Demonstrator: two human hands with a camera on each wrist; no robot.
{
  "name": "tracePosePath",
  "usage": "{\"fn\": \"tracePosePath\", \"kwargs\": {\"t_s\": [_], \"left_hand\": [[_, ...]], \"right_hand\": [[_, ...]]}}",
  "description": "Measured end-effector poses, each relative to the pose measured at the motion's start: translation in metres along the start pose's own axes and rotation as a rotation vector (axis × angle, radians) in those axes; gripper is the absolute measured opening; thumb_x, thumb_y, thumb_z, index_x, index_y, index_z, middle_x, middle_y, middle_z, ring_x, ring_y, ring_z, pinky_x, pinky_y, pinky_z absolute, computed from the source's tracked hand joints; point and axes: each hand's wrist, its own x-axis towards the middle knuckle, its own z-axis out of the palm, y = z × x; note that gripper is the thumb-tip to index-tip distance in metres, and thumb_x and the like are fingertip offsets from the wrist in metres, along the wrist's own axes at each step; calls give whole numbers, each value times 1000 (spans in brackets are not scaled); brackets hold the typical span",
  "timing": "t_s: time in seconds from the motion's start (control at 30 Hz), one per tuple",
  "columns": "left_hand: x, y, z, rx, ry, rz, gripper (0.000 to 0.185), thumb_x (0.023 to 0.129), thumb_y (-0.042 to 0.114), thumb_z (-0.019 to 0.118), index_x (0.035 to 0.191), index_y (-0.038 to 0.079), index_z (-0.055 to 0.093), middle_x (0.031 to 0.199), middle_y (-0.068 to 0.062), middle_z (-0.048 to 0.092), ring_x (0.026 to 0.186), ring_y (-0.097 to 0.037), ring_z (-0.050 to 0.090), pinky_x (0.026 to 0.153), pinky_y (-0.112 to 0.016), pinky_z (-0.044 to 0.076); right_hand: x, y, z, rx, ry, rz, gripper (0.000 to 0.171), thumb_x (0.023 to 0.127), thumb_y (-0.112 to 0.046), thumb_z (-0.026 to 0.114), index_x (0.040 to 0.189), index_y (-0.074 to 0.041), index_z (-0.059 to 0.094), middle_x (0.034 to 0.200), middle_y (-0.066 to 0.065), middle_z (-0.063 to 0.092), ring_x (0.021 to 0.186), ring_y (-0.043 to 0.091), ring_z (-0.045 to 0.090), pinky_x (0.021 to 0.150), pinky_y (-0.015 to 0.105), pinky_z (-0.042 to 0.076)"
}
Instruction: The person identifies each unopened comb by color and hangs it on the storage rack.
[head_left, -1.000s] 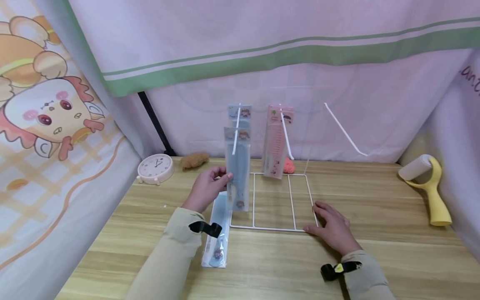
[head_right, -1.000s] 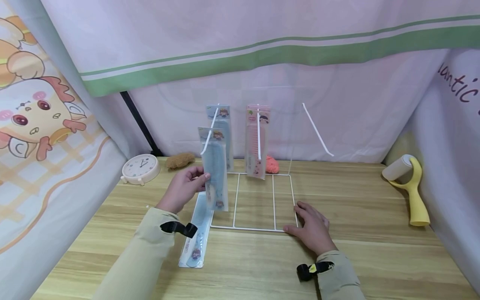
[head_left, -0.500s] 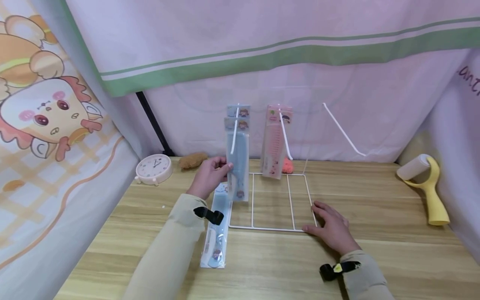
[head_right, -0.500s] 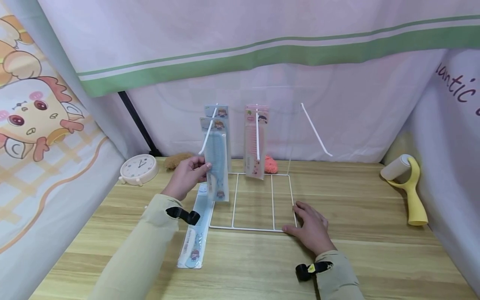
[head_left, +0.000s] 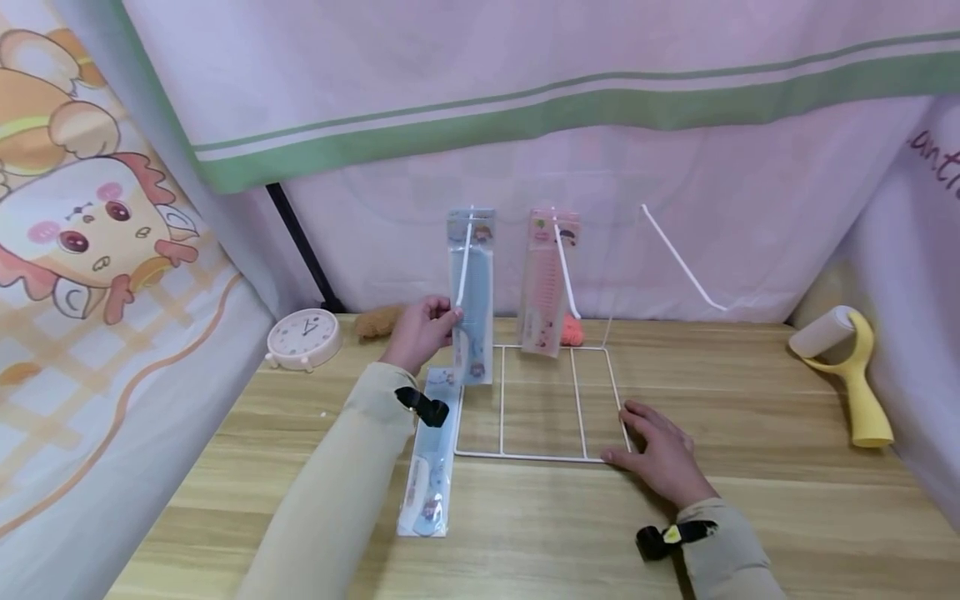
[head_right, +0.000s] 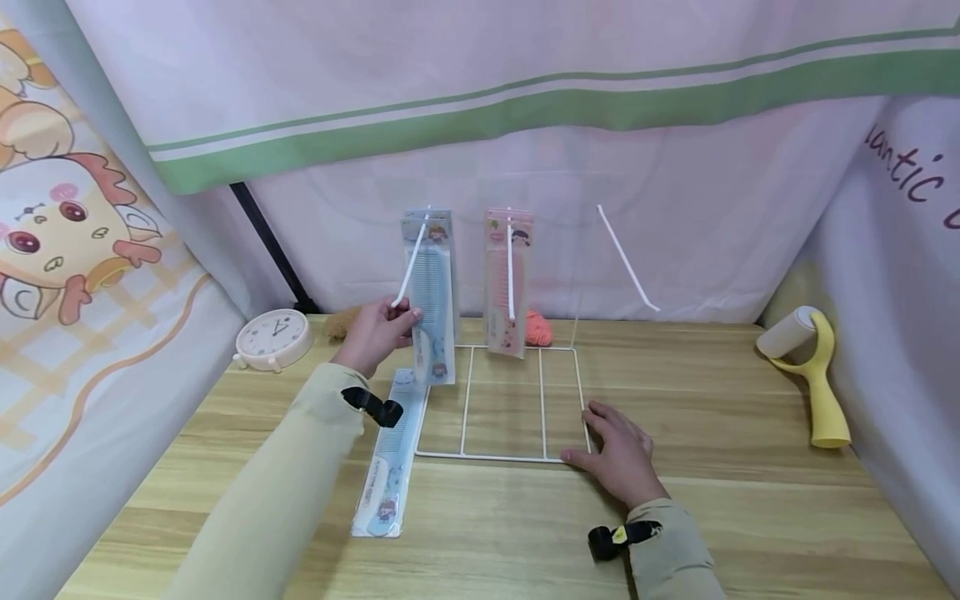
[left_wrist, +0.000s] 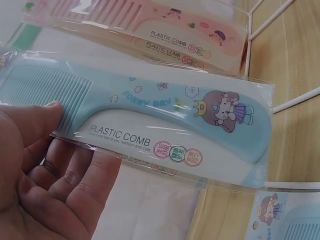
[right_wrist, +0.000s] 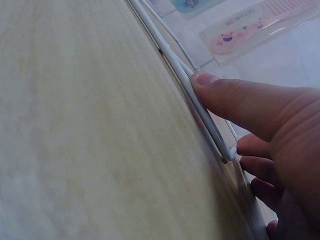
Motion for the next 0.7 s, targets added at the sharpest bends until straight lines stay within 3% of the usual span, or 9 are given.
{"fn": "tracePosePath", "kwargs": {"t_s": [0.7], "left_hand": [[19,11,1,84,18,-71,27,100,21,63,120,3,63,115,-13,65,101,-26,64,85,-36,57]], "right_hand": [[-1,-1,-1,-2,22,-25,83,82,-46,81,141,4,52,153,21,42,139,48,33,99,63,21]]}}
